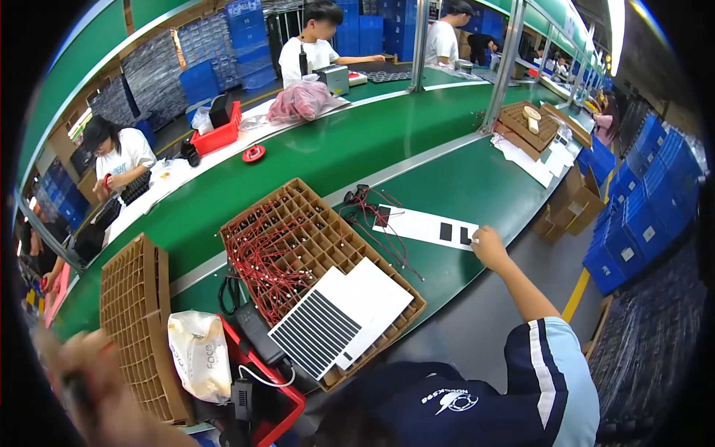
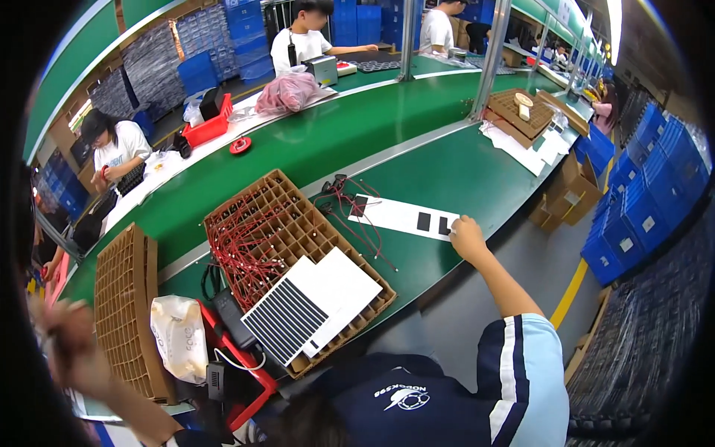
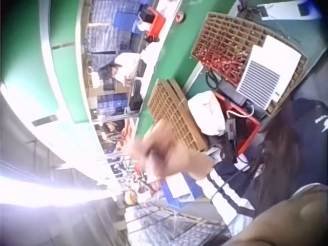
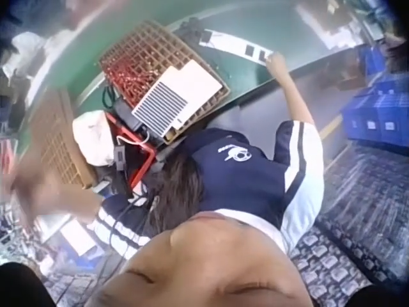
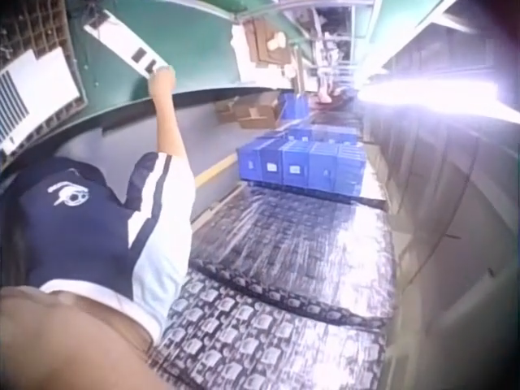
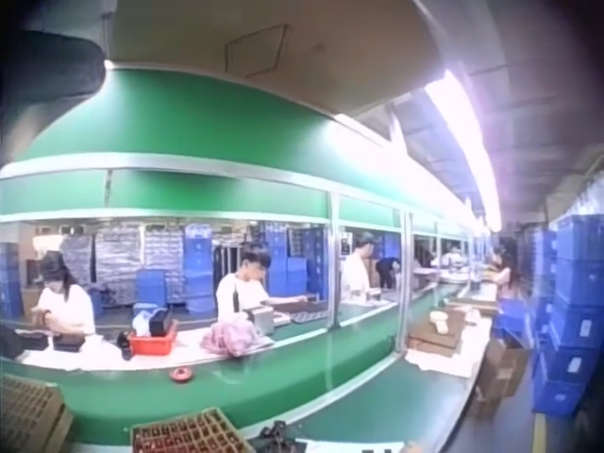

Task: Connecting wires to small electronic components on a factory assembly line.

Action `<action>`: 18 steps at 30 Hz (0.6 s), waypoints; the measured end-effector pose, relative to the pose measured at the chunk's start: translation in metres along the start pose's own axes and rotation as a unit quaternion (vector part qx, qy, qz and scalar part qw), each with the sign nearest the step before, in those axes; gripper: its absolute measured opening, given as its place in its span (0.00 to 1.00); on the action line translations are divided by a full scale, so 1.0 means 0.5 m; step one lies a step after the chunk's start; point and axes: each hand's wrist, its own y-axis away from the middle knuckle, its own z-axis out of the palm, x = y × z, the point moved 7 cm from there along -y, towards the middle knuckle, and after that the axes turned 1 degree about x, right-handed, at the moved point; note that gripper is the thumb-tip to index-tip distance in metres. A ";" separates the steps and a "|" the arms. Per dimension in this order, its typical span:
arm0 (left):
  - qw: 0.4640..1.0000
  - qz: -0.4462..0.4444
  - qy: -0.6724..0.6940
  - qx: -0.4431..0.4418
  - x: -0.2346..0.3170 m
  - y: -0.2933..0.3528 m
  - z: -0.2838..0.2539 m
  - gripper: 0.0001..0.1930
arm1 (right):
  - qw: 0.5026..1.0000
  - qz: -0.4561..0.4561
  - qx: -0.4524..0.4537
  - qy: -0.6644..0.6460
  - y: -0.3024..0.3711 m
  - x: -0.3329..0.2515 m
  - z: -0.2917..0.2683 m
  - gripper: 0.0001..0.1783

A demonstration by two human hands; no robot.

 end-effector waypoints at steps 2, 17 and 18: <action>0.946 -0.120 -0.139 -0.268 -0.210 0.056 0.070 0.13 | 0.998 0.051 0.024 -0.024 0.028 0.050 0.003 0.04; 0.746 -0.572 -0.057 -0.336 -0.461 0.351 0.063 0.11 | 0.989 0.024 0.000 -0.147 -0.001 0.076 0.015 0.05; 0.746 -0.575 -0.052 -0.333 -0.461 0.347 0.062 0.11 | 0.989 0.027 -0.002 -0.145 -0.003 0.076 0.014 0.05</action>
